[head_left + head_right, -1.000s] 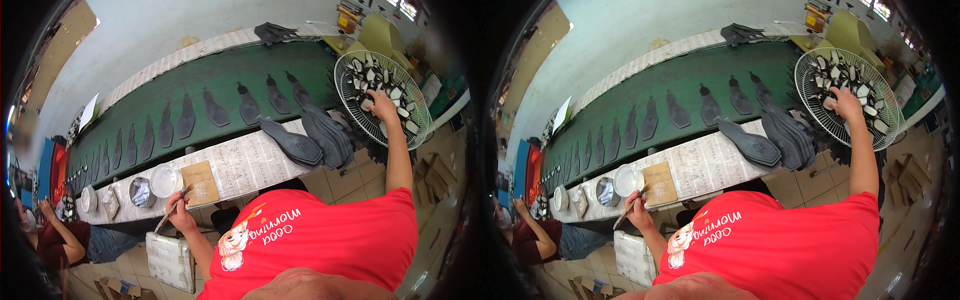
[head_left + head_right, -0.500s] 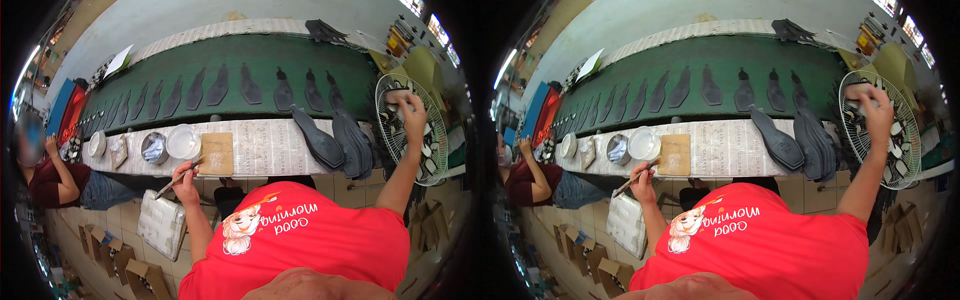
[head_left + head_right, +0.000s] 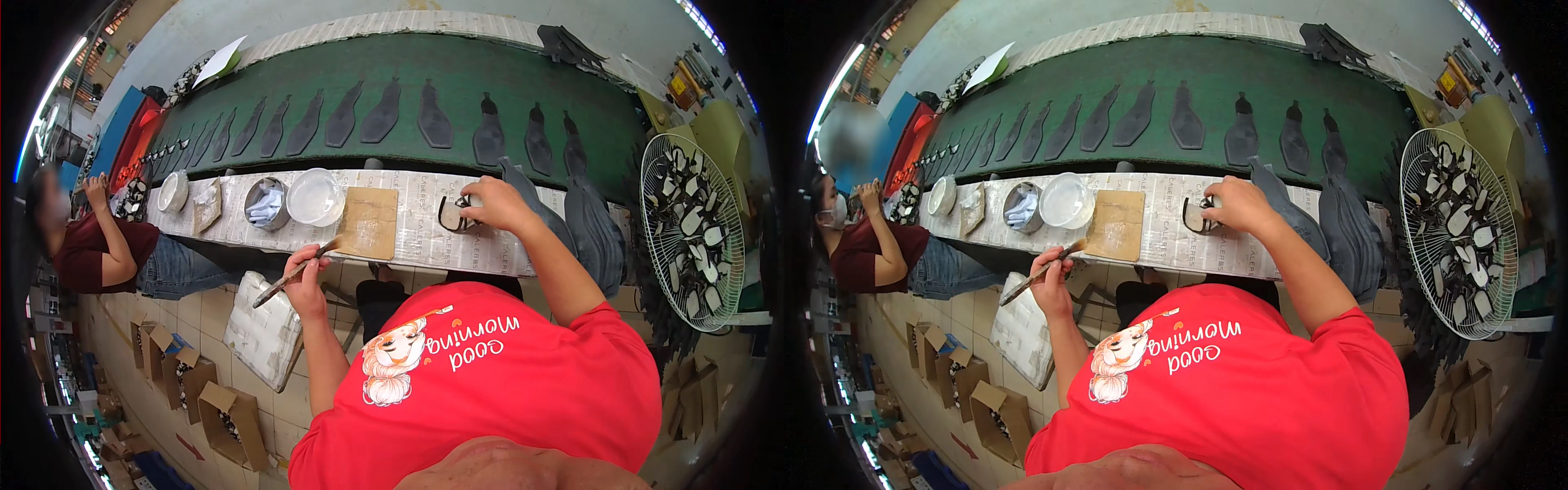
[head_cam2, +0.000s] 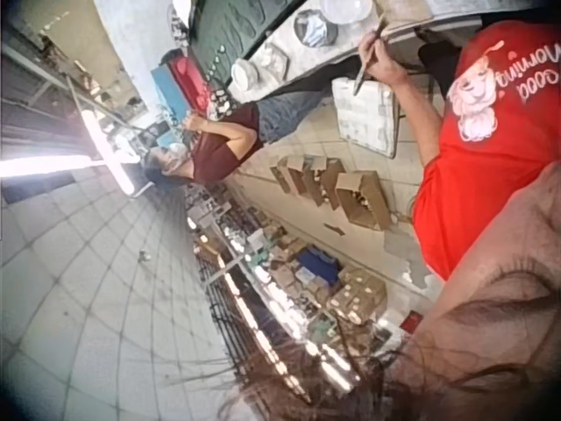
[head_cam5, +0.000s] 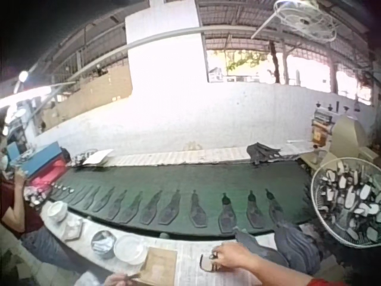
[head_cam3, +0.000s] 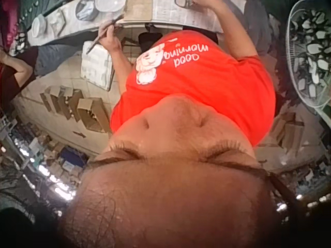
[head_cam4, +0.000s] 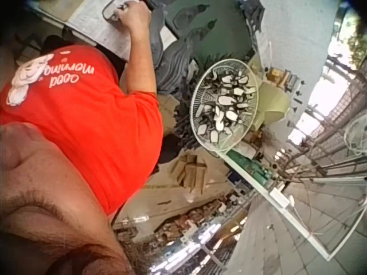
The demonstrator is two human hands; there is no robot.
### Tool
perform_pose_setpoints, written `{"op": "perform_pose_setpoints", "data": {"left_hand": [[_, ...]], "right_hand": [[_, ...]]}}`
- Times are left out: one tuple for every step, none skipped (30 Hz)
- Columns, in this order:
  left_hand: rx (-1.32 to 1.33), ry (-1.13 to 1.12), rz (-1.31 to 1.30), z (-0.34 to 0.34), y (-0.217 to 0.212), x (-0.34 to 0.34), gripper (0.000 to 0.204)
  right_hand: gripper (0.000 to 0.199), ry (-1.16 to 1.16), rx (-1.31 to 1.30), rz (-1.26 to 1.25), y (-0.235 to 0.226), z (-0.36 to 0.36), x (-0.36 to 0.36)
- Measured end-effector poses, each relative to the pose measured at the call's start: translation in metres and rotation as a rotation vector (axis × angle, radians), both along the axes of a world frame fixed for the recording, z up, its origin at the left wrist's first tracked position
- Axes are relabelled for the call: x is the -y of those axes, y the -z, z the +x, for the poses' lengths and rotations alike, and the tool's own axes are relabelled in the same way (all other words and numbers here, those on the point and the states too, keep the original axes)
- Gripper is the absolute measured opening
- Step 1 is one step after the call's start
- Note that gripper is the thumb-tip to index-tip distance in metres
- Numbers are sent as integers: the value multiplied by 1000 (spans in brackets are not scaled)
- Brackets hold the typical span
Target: The person applies adhesive to shoe soles using a brush and places them onto a conveyor belt, then brushes adhesive onto shoe heel components and attaches pieces to them.
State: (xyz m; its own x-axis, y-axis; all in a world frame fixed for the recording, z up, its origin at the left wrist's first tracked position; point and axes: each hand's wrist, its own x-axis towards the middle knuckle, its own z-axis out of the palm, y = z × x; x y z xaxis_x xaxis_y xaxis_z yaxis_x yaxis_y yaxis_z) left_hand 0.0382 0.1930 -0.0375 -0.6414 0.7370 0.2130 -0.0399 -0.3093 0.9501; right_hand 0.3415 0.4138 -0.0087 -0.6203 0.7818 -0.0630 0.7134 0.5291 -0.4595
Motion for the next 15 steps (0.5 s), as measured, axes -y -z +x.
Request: {"op": "perform_pose_setpoints", "data": {"left_hand": [[26, -14, -9, -1, 2, 2, 16], [51, -27, -18, 0, 4, 3, 16], [54, -27, -22, 0, 5, 2, 16], [54, -11, -17, 0, 6, 1, 17], [53, 7, -11, 1, 6, -2, 18], [56, 7, -13, 1, 4, -5, 18], [43, 1, -36, 3, 3, -8, 20], [30, -4, -58, 4, 1, -11, 22], [2, 34, -108, 0, -1, -11, 23], [2, 26, -110, 0, -6, -14, 23], [-9, 9, -124, 2, -14, -17, 22], [-21, -11, -138, 2, -18, -22, 21], [-57, -32, -133, -4, -18, -25, 19], [-55, -70, -92, -4, -24, -31, 16], [-109, -84, -71, -10, -27, -36, 14]], "right_hand": [[44, 3, 25, -36, -2, 2, -3], [49, 8, 50, -72, -5, 5, -5], [54, 7, 36, -106, -10, 9, -4], [54, 6, 40, -109, -7, 15, -4], [54, -7, 6, -104, -3, 22, -5], [54, -19, -28, -98, 0, 28, -6], [49, 13, -39, -141, -1, 31, -4], [49, 12, -36, -145, -1, 34, -4], [48, 25, -83, -145, -1, 38, -5], [47, 33, -134, -145, -1, 39, -7], [47, 23, -136, -148, -2, 42, -7], [47, 83, -233, -123, -3, 46, -5], [47, 134, -333, -99, -4, 48, -4], [47, 177, -378, -39, -4, 52, -6], [47, 262, -563, -145, -8, 54, -5]]}}
